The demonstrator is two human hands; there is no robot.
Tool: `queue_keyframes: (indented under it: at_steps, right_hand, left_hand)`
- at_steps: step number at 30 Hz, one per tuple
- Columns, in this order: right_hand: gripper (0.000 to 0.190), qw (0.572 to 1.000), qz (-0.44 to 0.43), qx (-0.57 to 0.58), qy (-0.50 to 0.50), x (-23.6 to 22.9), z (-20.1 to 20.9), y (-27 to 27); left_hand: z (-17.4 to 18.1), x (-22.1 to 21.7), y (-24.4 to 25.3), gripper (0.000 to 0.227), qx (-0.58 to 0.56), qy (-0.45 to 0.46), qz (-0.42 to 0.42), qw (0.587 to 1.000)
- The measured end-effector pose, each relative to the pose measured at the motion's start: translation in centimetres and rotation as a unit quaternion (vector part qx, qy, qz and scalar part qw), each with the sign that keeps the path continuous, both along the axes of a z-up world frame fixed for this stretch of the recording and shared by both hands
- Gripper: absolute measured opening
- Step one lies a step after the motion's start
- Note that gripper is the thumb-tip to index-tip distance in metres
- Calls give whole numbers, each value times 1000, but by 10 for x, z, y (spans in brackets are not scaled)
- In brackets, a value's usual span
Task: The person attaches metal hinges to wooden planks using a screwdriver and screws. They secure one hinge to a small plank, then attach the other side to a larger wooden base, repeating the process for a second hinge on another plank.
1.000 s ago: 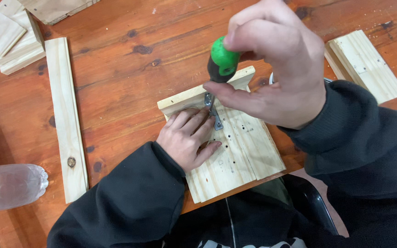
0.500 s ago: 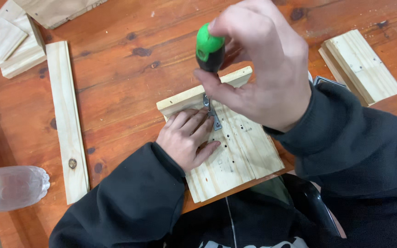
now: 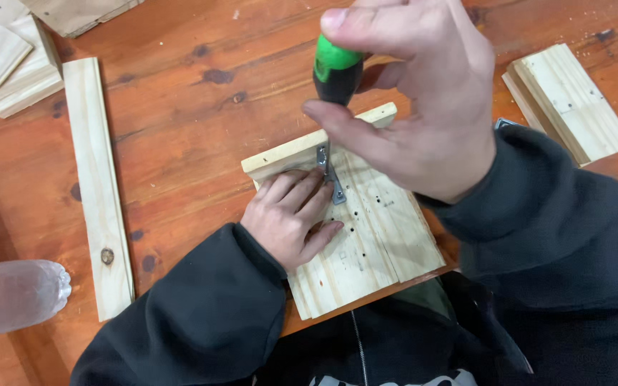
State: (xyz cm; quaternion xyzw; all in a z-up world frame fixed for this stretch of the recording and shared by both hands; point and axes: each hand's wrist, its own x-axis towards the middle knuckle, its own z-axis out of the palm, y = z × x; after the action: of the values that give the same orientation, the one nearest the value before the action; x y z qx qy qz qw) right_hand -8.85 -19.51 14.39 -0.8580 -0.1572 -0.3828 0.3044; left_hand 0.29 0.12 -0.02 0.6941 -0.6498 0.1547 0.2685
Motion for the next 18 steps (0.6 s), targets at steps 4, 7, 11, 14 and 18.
queue_keyframes:
  at_steps: [4, 7, 11, 14, 18]
  right_hand:
    - [54, 998, -25, -32, -43, 2, -1, -5]
    - [54, 1000, 4, 5, 11, -3, 17, -6]
    - [51, 992, 88, 20, 92, -6, 32, -10]
    - [54, 995, 71, -13, 65, -7, 24, -12]
    - [56, 998, 11, -52, 19, -12, 10, -13]
  left_hand:
    - [-1, 0, 0, 47, -3, -2, 3, 1000]
    - [2, 0, -1, 47, -4, -3, -1, 1000]
    - [2, 0, 0, 47, -2, -1, 5, 1000]
    - [2, 0, 1, 48, 9, 2, 9, 1000]
    - [3, 0, 0, 47, 7, 2, 1, 1000]
